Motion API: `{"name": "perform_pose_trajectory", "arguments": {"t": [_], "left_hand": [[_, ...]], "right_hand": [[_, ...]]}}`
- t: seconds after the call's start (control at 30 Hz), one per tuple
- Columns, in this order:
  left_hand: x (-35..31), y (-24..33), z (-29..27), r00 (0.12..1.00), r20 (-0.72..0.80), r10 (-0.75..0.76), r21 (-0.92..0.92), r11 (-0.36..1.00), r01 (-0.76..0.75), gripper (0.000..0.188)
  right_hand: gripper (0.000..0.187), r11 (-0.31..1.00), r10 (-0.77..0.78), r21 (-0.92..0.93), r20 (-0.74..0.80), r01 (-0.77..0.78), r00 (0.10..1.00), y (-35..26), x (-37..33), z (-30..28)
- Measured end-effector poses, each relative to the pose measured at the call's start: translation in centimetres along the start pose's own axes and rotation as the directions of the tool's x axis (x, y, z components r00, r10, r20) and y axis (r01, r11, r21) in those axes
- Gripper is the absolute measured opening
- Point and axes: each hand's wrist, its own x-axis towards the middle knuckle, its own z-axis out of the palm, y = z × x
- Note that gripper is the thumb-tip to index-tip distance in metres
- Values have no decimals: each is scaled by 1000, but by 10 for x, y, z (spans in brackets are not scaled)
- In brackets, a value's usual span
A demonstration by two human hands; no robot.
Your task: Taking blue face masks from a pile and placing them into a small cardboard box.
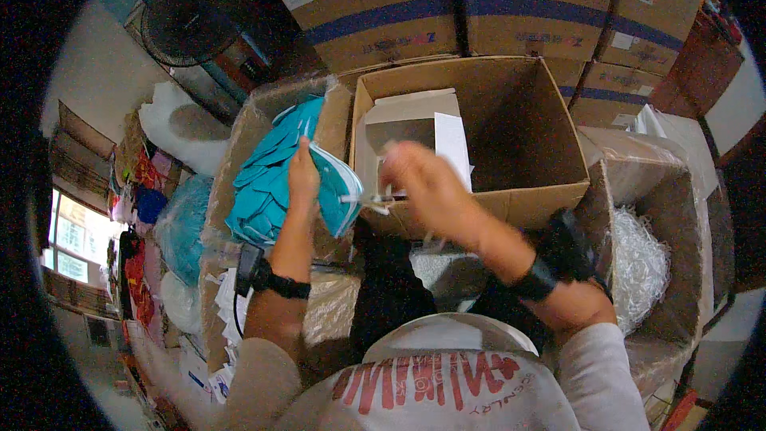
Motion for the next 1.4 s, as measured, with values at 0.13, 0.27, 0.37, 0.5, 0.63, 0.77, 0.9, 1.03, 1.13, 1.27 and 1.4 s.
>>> {"name": "perform_pose_trajectory", "arguments": {"t": [0.13, 0.27, 0.37, 0.5, 0.63, 0.77, 0.9, 1.03, 1.13, 1.27, 1.4], "left_hand": [[-43, 39, 7, 956, 186, -227, -270, 924, 272, 61], [-52, 49, 15, 936, 91, -341, -465, 816, 343, 58], [-44, 24, 8, 951, 23, -309, -428, 856, 289, 57], [-45, 3, 12, 939, -19, -342, -430, 851, 301, 61], [-63, -23, 27, 787, 32, -616, -335, 735, 589, 62], [-62, 8, 45, 830, 366, -421, -46, 882, 468, 58], [-22, 14, 31, 970, 204, -130, 72, 990, 117, 53], [18, -88, 48, 912, -164, -375, 6, 925, 381, 55], [-8, -129, -8, 862, -228, -452, -157, 891, 426, 60], [-28, -116, -61, 624, -14, -781, -480, 553, 681, 71], [37, -152, -121, 640, -257, -724, -571, 648, 504, 80]], "right_hand": [[38, 970, 103, 220, -6, -99, 995, 46, 16, 10], [40, 721, 416, 545, 152, -427, 897, 69, -8, 52], [36, 607, 409, 560, 389, -564, 826, 48, -30, 55], [23, 975, 222, -28, 186, -221, 957, 55, -52, 52], [16, 810, -506, -361, -32, 462, 862, 42, -14, 47], [19, 924, -363, -48, 195, 379, 911, 4, -11, 88], [22, 986, -164, 29, 337, 164, 927, -35, -14, 86], [23, 889, -435, 95, 475, 447, 765, -42, -37, 91], [25, 910, -387, 28, 412, 413, 825, -29, -29, 50], [36, 932, 112, -295, -311, -208, 944, 2, -74, -99], [26, 509, 65, -652, -623, -563, 780, 33, -156, -290]]}}
